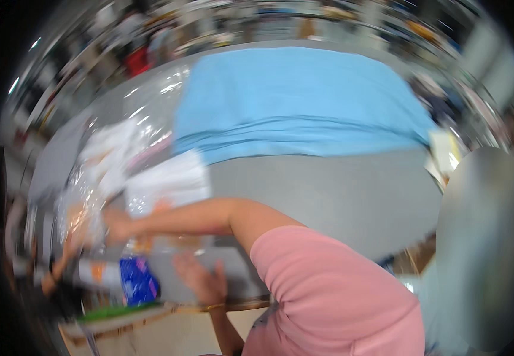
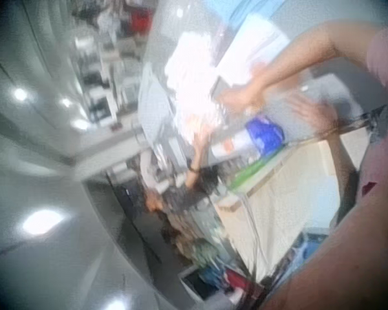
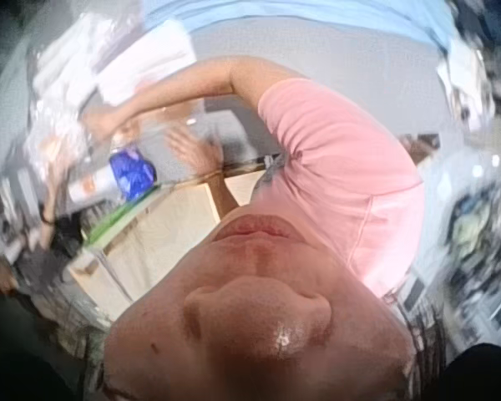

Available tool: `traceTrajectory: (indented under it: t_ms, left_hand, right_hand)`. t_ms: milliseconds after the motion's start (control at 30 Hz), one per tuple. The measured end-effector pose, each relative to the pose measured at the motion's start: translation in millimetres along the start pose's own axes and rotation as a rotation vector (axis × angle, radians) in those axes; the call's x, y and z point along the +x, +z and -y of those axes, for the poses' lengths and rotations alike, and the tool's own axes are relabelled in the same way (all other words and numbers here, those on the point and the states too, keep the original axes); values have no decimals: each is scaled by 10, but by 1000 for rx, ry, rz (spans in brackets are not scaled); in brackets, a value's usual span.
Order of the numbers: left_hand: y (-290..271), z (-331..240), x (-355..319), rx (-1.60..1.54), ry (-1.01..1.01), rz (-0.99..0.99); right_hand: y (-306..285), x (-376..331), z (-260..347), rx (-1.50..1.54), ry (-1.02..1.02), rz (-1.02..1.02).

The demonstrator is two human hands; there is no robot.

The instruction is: The person repeatedly tears off small yellow labels from a roll and applies them to clear plastic bags containing orange items on a table. The person works one bag at a time, placing each labeled bag into a pile.

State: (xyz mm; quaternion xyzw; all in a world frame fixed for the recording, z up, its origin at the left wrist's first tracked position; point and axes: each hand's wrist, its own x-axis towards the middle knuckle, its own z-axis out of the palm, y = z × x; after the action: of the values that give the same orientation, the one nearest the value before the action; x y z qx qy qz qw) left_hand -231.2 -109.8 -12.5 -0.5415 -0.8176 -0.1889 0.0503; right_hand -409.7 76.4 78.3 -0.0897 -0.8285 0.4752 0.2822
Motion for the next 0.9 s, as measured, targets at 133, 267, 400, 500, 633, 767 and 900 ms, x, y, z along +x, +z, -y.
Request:
traceTrajectory:
  t_ms: [133,267,400,500,633,767,900]
  left_hand:
    - [155,109,-20,28,10,-90]
    - [260,71,-55,263,65,-121]
    - [193,-62,-36,368,46,-174]
    - [53,-249,-13,318,26,-224]
    - [-158,-773,-58,256,181,-361]
    - [-384,-1479,-133,231,300,-225]
    - [-606,-1803,-191,172,301,-38]
  right_hand:
    - [-1416,-1831,517,-192,-187,121]
    - [-3063,-3884,852,-703,-165,-412]
    - [-4700,-6085,1346,-1067,344,-931]
    - [-5885,-7679,1858,-1362,860,-1346]
    - [-7266,-9247,2251,-1386,1332,-1631]
    - [-8163,-10010,2089,-1532,1399,-1733]
    - [-8714,-10411,1886,-1684,1374,-1450]
